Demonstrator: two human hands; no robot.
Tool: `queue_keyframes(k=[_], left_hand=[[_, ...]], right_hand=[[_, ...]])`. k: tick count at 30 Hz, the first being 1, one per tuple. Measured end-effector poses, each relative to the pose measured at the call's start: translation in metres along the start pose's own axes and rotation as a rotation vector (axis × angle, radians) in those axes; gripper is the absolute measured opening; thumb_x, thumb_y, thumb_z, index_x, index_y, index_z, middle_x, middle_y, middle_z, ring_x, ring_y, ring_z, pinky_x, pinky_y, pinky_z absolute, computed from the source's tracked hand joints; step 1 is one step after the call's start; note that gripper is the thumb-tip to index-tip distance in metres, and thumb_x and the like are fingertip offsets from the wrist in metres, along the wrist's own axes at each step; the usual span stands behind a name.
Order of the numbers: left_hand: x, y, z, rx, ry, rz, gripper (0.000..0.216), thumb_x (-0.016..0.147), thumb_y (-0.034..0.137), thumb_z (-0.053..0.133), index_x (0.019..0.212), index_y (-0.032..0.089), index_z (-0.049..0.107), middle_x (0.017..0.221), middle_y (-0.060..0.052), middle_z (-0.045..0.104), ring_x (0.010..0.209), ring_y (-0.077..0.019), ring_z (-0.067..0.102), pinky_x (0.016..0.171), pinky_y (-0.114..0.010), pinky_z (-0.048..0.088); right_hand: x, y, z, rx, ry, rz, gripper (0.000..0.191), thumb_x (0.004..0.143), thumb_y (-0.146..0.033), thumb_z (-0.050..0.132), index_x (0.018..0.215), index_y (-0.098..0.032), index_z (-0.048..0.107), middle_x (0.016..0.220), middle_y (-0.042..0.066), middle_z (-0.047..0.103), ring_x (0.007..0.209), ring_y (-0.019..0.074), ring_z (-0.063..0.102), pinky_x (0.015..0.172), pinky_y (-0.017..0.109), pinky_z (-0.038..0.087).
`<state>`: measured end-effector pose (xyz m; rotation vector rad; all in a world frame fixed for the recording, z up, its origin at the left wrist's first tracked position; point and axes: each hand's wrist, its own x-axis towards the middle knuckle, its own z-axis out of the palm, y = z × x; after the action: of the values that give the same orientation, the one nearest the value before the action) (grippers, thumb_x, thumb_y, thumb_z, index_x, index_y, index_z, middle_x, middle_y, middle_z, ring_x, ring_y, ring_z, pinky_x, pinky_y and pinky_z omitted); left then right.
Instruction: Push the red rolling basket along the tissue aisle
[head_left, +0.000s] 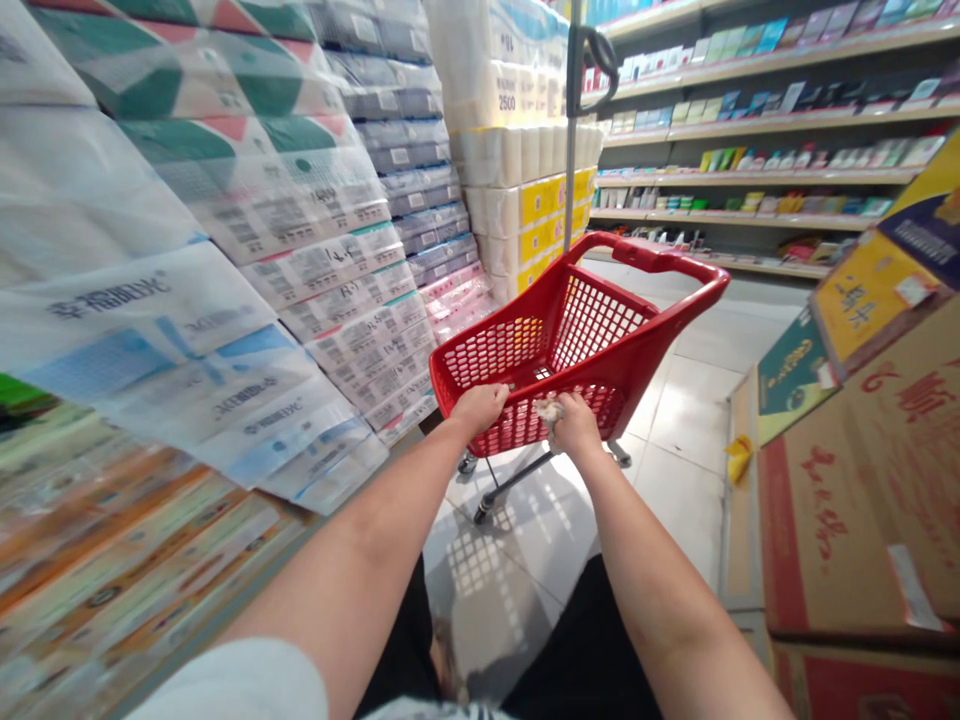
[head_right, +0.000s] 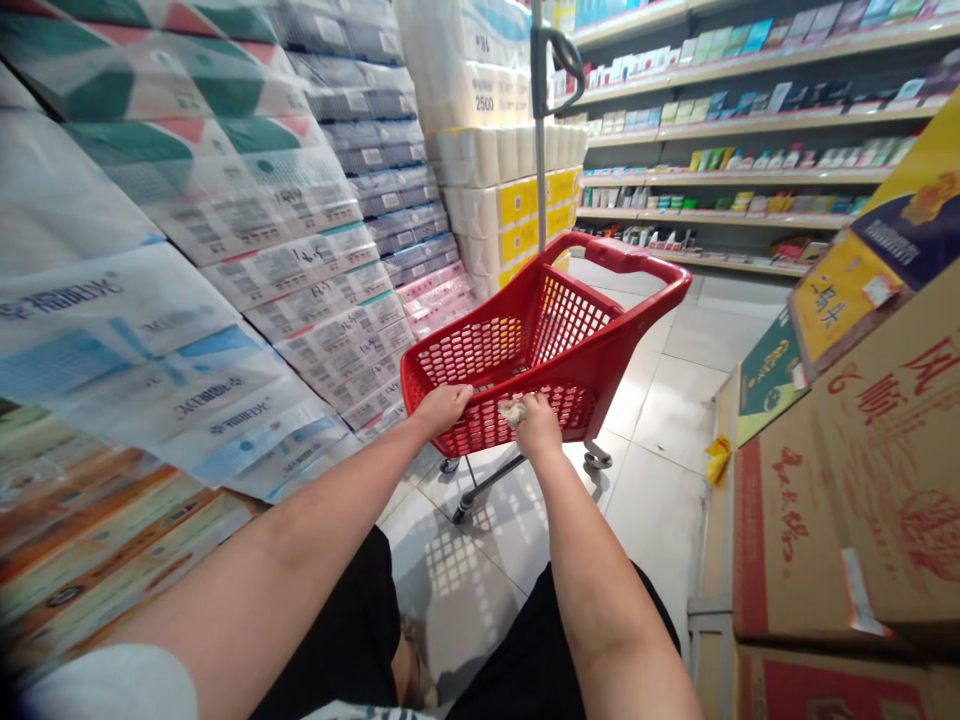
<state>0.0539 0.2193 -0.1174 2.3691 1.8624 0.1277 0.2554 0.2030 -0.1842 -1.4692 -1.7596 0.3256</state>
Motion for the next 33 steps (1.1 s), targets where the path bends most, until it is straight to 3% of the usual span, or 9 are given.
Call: queue_keyframes(k=[4, 9, 11, 16, 21, 24, 27, 29, 33], left_hand=[[-0.003, 0.009, -0.003, 0.018, 0.032, -0.043, 0.04, 0.097, 0.033, 0.023, 0.107, 0.024, 0.061, 0.108, -0.005, 0.069, 0.097, -0.0207, 0.063, 0.079, -0.031, 0.044], [0.0, 0.046, -0.004, 0.02, 0.296, -0.07, 0.045, 0.099, 0.034, 0.014, 0.123, 0.024, 0.051, 0.118, -0.005, 0.065, 0.105, -0.0188, 0.06, 0.088, -0.032, 0.043], [0.002, 0.062, -0.001, 0.046, 0.261, -0.029, 0.046, 0.099, 0.035, 0.013, 0.12, 0.023, 0.052, 0.116, -0.006, 0.065, 0.104, -0.0192, 0.061, 0.087, -0.033, 0.043], [0.001, 0.079, 0.006, 0.107, 0.141, -0.039, 0.054, 0.098, 0.045, 0.01, 0.106, 0.024, 0.06, 0.099, -0.006, 0.07, 0.093, -0.0222, 0.063, 0.083, -0.038, 0.042], [0.0, 0.08, 0.003, 0.07, 0.173, -0.063, 0.051, 0.098, 0.046, 0.014, 0.106, 0.029, 0.061, 0.101, -0.004, 0.07, 0.104, -0.0219, 0.057, 0.094, -0.043, 0.035], [0.0, 0.084, 0.001, 0.055, 0.178, -0.116, 0.047, 0.098, 0.045, 0.017, 0.107, 0.032, 0.061, 0.103, -0.002, 0.071, 0.115, -0.0251, 0.049, 0.104, -0.053, 0.024], [-0.001, 0.087, 0.001, 0.009, 0.14, -0.211, 0.045, 0.097, 0.045, 0.019, 0.107, 0.033, 0.061, 0.104, -0.003, 0.071, 0.12, -0.0287, 0.045, 0.105, -0.062, 0.015], [-0.001, 0.087, 0.002, -0.041, 0.122, -0.229, 0.045, 0.097, 0.045, 0.018, 0.108, 0.034, 0.06, 0.107, -0.003, 0.07, 0.121, -0.0283, 0.044, 0.103, -0.062, 0.017], [-0.003, 0.081, 0.004, -0.048, 0.131, -0.198, 0.045, 0.097, 0.043, 0.016, 0.105, 0.033, 0.059, 0.109, -0.001, 0.069, 0.115, -0.0242, 0.048, 0.102, -0.056, 0.024]], right_hand=[[0.001, -0.007, -0.002, -0.009, 0.022, -0.002, 0.029, 0.072, -0.003, 0.048, 0.091, -0.019, 0.063, 0.102, 0.006, 0.059, 0.088, 0.0176, 0.058, 0.078, 0.026, 0.044], [0.003, -0.014, -0.016, -0.075, -0.023, 0.061, 0.013, 0.075, -0.011, 0.055, 0.082, -0.019, 0.062, 0.094, 0.005, 0.058, 0.081, 0.0177, 0.057, 0.075, 0.026, 0.043], [0.004, -0.012, -0.022, -0.066, 0.036, 0.084, 0.013, 0.075, -0.011, 0.053, 0.082, -0.019, 0.061, 0.093, 0.005, 0.058, 0.081, 0.018, 0.057, 0.076, 0.027, 0.044], [0.009, 0.003, -0.035, 0.025, 0.412, 0.044, 0.029, 0.074, -0.01, 0.046, 0.099, -0.018, 0.059, 0.103, 0.008, 0.055, 0.095, 0.0205, 0.054, 0.087, 0.031, 0.044], [0.011, 0.015, -0.031, 0.011, 0.351, 0.078, 0.027, 0.073, -0.014, 0.048, 0.099, -0.019, 0.057, 0.098, 0.007, 0.056, 0.087, 0.0214, 0.054, 0.078, 0.032, 0.045], [0.009, 0.019, -0.027, 0.011, 0.375, 0.098, 0.024, 0.074, -0.015, 0.047, 0.096, -0.019, 0.057, 0.098, 0.008, 0.056, 0.088, 0.0217, 0.054, 0.078, 0.032, 0.044], [0.005, 0.019, -0.025, -0.007, 0.259, 0.19, 0.024, 0.071, -0.012, 0.047, 0.091, -0.018, 0.058, 0.095, 0.008, 0.056, 0.083, 0.0211, 0.054, 0.075, 0.031, 0.044], [0.003, 0.018, -0.025, -0.001, 0.205, 0.228, 0.024, 0.07, -0.011, 0.047, 0.088, -0.018, 0.059, 0.091, 0.007, 0.057, 0.08, 0.0207, 0.054, 0.075, 0.031, 0.044], [0.002, 0.015, -0.028, 0.081, 0.366, 0.13, 0.032, 0.07, -0.011, 0.045, 0.097, -0.019, 0.06, 0.101, 0.008, 0.057, 0.093, 0.0209, 0.055, 0.084, 0.031, 0.044]])
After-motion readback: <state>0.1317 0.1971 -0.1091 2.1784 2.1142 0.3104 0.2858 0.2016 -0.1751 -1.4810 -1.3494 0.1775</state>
